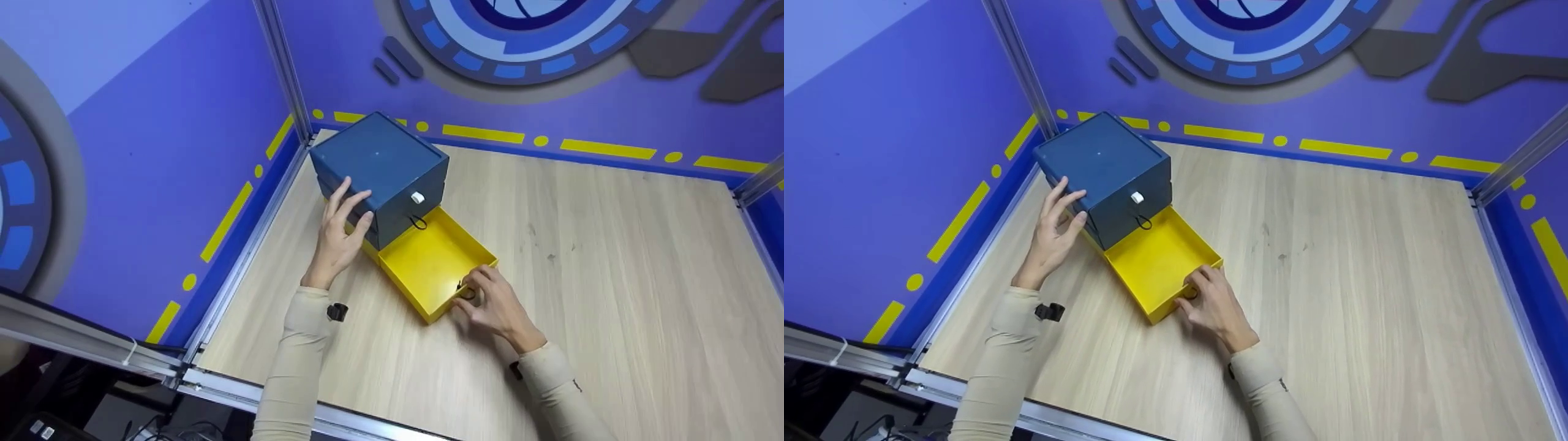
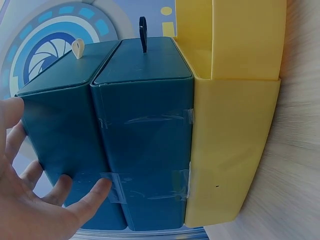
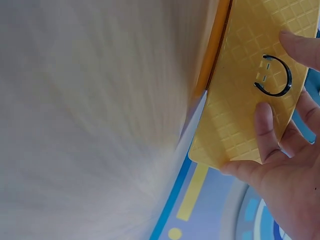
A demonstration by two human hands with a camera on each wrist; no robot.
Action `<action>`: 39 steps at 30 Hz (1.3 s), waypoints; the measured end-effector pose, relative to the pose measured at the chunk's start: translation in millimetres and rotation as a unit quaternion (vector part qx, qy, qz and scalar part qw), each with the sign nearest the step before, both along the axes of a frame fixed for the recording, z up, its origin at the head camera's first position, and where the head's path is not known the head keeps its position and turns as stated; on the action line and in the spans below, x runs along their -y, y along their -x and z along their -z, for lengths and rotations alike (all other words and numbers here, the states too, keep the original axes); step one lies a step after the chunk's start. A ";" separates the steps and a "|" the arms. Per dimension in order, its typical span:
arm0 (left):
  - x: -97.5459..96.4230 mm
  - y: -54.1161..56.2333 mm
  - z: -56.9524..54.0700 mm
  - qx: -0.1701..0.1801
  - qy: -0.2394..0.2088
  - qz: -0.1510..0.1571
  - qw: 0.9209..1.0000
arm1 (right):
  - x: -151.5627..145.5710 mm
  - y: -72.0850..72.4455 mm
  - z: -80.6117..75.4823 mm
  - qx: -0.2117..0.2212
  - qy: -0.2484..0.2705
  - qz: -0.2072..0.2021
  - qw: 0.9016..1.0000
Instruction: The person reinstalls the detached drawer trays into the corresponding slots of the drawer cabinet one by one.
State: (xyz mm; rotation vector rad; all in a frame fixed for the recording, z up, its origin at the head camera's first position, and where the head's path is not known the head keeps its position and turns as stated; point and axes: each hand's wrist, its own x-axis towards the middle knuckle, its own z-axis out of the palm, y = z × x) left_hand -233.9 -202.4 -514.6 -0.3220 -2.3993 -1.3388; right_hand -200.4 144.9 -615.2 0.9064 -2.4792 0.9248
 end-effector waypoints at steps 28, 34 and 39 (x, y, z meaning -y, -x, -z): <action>-2.4 1.8 1.8 -0.015 -0.006 -0.002 1.000 | 3.9 -32.4 -1.3 -0.046 0.003 0.062 0.997; -1.1 2.6 -0.3 -0.011 -0.007 -0.002 1.000 | 13.1 -31.7 -2.8 -0.047 -0.027 0.038 0.998; -0.6 1.3 0.7 -0.009 -0.006 0.001 1.000 | 19.3 -27.6 -1.1 -0.057 -0.033 0.045 0.997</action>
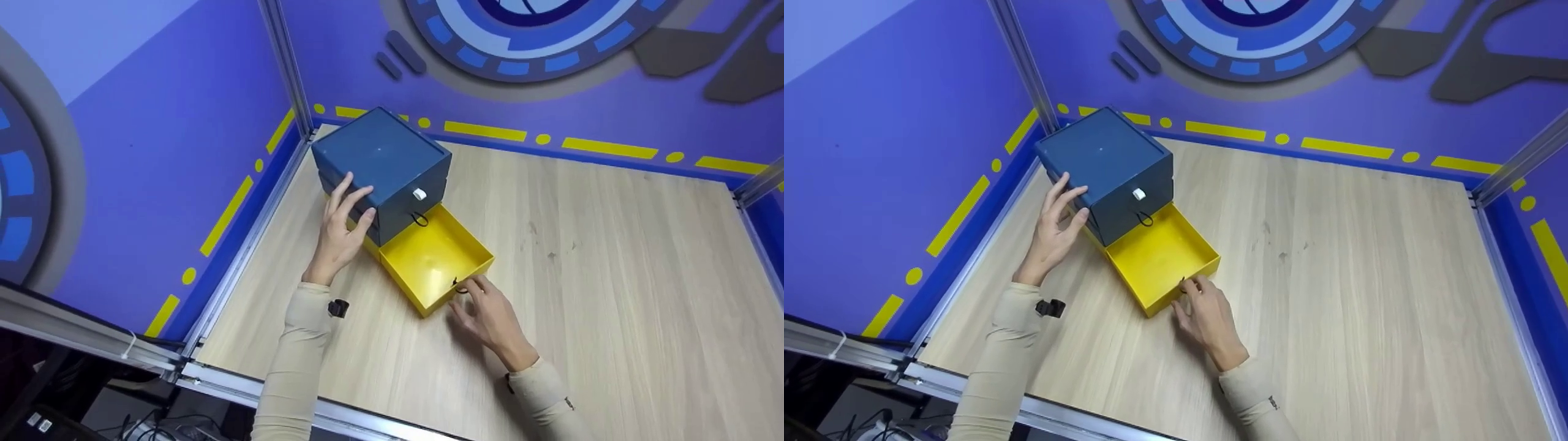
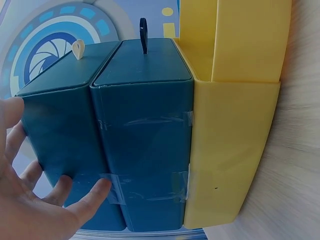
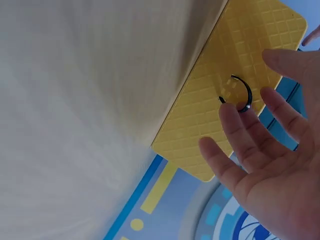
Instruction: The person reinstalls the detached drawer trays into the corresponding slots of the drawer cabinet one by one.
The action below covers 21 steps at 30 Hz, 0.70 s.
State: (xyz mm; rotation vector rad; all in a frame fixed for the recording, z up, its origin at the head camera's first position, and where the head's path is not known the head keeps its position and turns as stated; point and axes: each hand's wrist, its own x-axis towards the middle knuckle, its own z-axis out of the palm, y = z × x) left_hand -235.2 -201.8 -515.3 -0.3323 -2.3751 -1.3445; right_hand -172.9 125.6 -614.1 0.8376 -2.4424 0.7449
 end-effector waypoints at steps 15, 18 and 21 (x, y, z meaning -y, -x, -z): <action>-1.2 0.4 -0.5 0.006 0.007 0.002 1.000 | 10.1 11.6 -0.6 0.005 0.006 0.019 1.000; -0.5 -0.3 -0.7 0.009 0.006 0.003 1.000 | 12.5 14.6 -0.8 0.002 0.011 0.021 1.000; 0.3 -0.7 -1.5 0.007 0.008 0.004 1.000 | 15.2 17.9 -0.7 -0.001 0.013 0.024 1.000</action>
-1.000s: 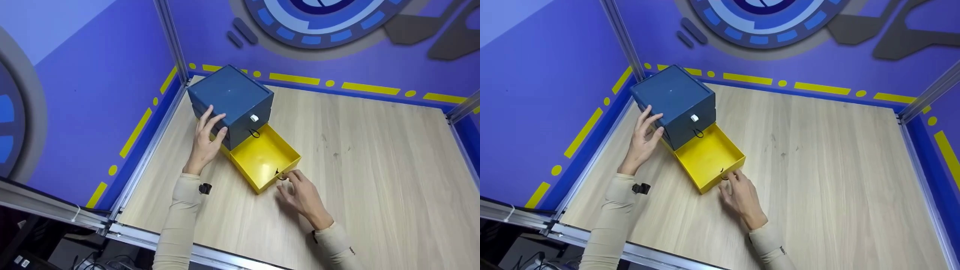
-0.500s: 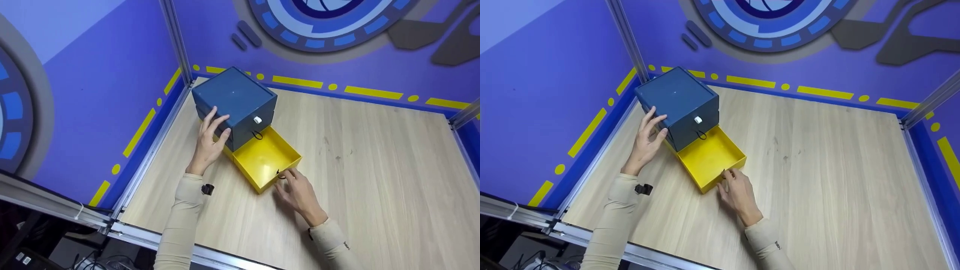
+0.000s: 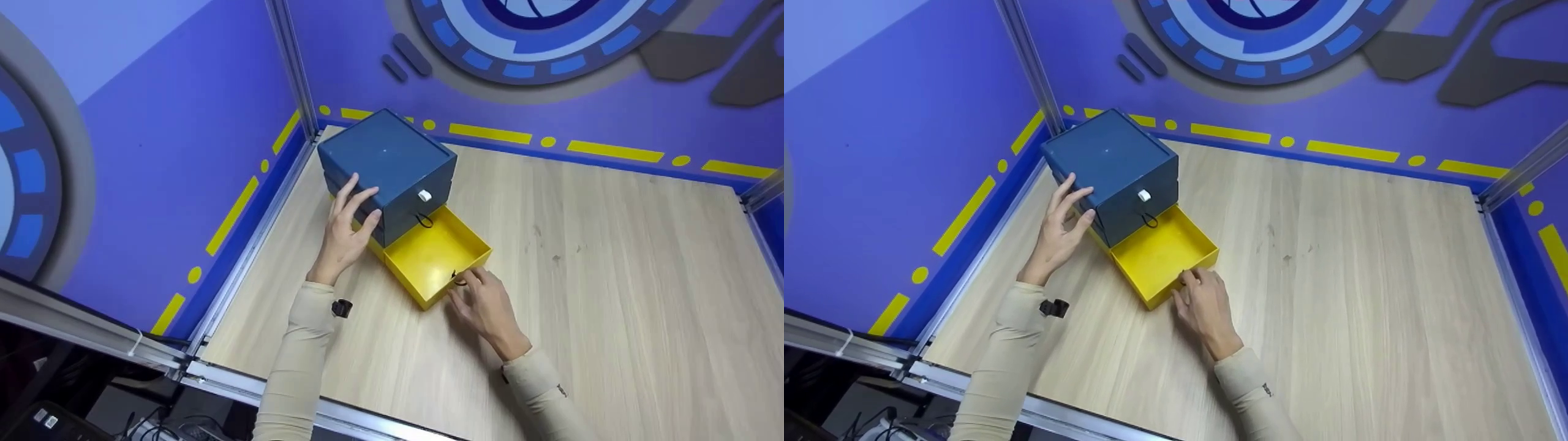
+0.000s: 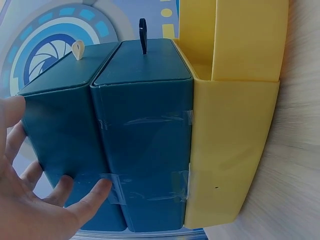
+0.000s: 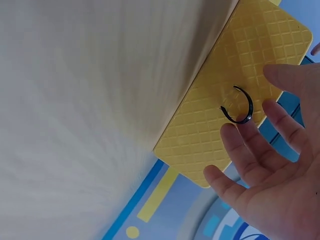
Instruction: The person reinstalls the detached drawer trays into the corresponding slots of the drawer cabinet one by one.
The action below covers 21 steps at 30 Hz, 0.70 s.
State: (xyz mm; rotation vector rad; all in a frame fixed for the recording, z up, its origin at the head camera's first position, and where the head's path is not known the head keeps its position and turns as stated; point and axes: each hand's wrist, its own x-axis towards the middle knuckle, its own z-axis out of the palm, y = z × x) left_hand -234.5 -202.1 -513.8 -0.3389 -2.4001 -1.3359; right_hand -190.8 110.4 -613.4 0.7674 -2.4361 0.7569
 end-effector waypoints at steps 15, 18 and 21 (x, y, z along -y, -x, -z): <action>1.9 -0.9 -0.5 0.006 0.005 0.000 1.000 | 9.3 15.4 -0.8 0.017 -0.017 0.002 1.000; 1.7 -0.2 -1.1 0.006 0.006 0.000 1.000 | 10.4 19.9 -2.5 0.029 -0.017 0.005 0.999; 1.2 0.5 -2.1 0.005 0.008 -0.001 1.000 | 11.4 24.1 -3.7 0.034 -0.017 0.003 0.999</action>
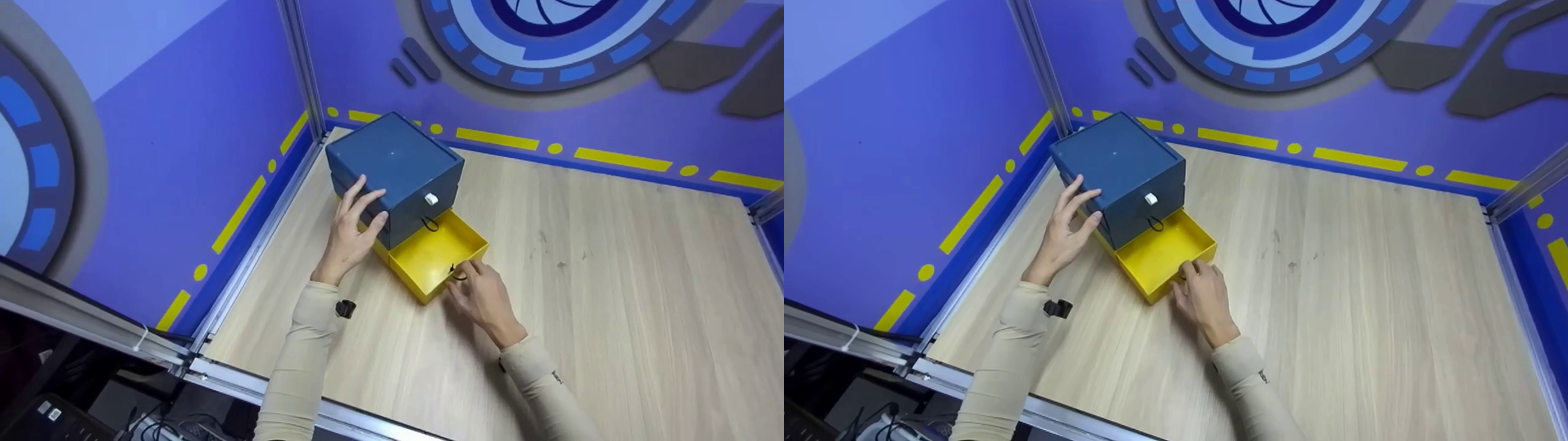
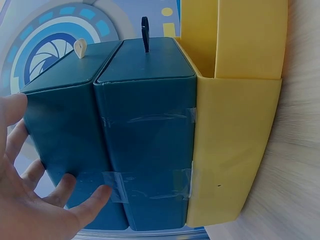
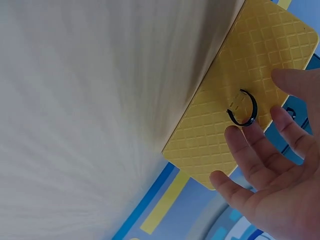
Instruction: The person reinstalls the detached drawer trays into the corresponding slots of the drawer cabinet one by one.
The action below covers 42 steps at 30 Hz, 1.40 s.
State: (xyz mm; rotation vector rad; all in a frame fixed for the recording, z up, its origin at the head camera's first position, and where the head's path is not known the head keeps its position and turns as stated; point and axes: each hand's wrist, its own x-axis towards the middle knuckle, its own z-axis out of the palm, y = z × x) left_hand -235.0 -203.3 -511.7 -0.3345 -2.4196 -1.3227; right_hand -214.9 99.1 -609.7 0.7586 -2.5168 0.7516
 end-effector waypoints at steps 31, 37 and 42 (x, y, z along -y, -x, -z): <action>-2.6 -0.6 2.4 -0.015 -0.007 -0.012 1.000 | 22.5 19.2 -5.3 0.089 -0.005 0.004 0.996; -5.1 1.2 3.6 -0.007 -0.012 -0.004 1.000 | 23.4 24.1 -8.6 0.085 -0.016 0.008 0.996; -3.4 0.9 3.5 -0.006 -0.022 -0.008 1.000 | 29.8 27.7 -8.5 0.069 -0.031 0.001 0.997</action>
